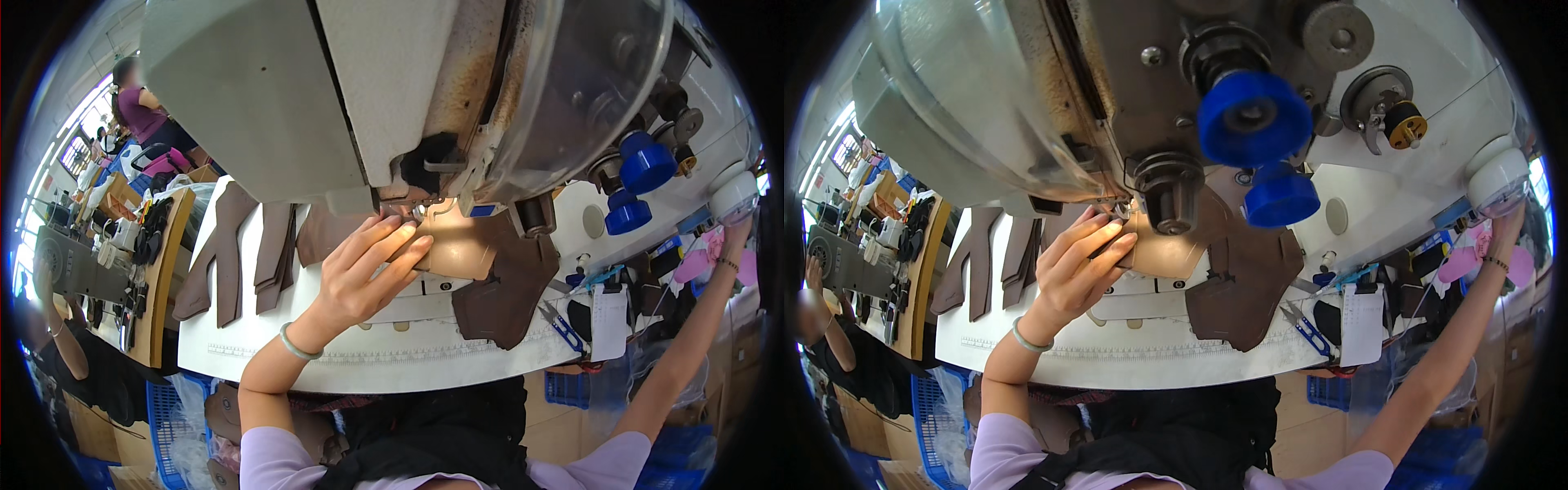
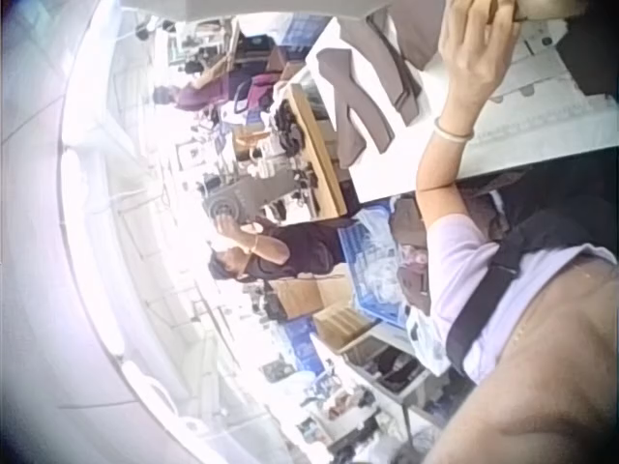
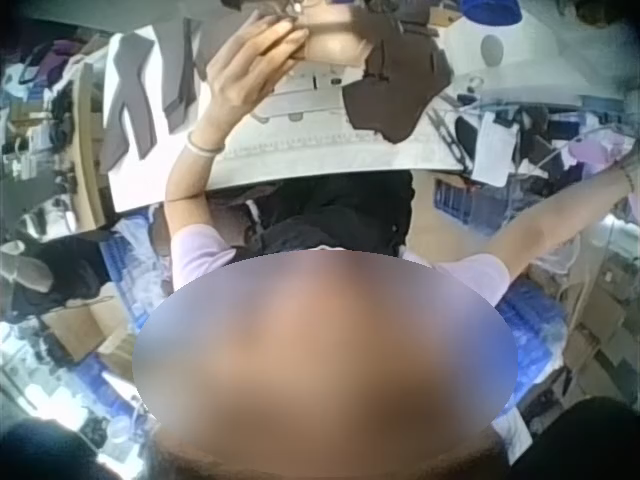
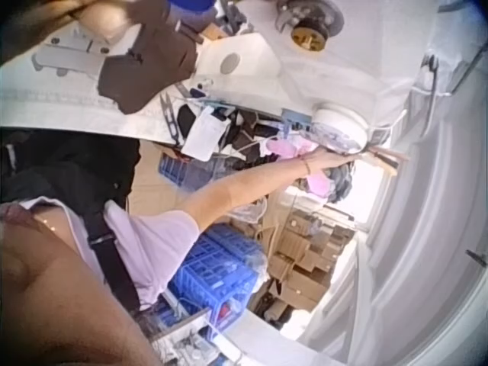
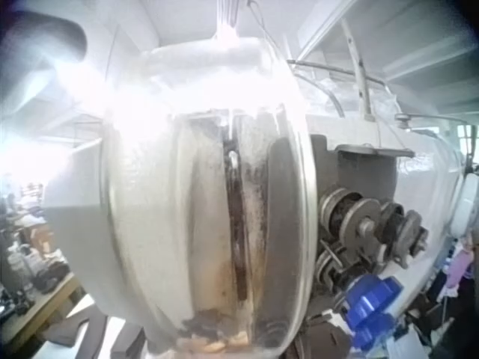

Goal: The worker is using a sewing machine to stitch together components of a leather shoe upper.

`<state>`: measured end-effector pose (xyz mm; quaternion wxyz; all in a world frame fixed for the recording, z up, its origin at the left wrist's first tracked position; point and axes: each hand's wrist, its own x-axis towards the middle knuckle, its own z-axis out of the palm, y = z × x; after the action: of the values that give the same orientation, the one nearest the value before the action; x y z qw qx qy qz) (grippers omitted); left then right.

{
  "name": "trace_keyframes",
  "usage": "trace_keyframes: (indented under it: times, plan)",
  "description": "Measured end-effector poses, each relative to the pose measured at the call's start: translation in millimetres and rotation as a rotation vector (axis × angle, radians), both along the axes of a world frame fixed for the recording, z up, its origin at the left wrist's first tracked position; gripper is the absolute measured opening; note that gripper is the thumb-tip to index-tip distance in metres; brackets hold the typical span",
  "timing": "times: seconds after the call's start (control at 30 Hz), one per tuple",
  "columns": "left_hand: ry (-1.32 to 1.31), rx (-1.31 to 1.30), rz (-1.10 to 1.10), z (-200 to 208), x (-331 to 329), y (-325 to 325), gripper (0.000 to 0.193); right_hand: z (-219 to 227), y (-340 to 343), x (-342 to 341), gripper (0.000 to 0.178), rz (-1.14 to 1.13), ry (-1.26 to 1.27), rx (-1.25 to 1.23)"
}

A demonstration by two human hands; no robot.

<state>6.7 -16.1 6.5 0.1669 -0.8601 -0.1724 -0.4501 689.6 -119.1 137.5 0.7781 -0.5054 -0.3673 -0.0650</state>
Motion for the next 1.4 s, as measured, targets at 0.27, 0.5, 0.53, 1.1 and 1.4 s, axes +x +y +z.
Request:
trace_keyframes:
  times: [0.27, 0.5, 0.53, 1.1, 1.4]
  plan:
    - [-0.010, 0.005, -0.013, -1.2, -0.2, 0.2, 0.038, -56.7, -27.7, -294.8, 0.055, -0.471, -0.385, 0.106]
    - [0.041, 0.002, -0.065, 7.8, -7.7, 5.3, 0.035, -71.9, 47.7, -451.5, 0.053, 1.150, 0.296, -0.667]
    - [0.056, -0.011, -0.087, 9.6, -9.7, 6.3, 0.035, -70.0, 54.7, -455.0, 0.053, 1.147, 0.296, -0.666]
    - [0.042, -0.076, -0.127, 10.6, -12.4, 8.5, 0.032, -97.7, 32.1, -461.0, 0.011, 0.455, -0.431, -0.599]
    - [0.070, -0.010, -0.106, 9.7, -14.9, 11.3, 0.034, -123.9, 49.1, -475.0, 0.019, 0.306, -1.289, 0.077]
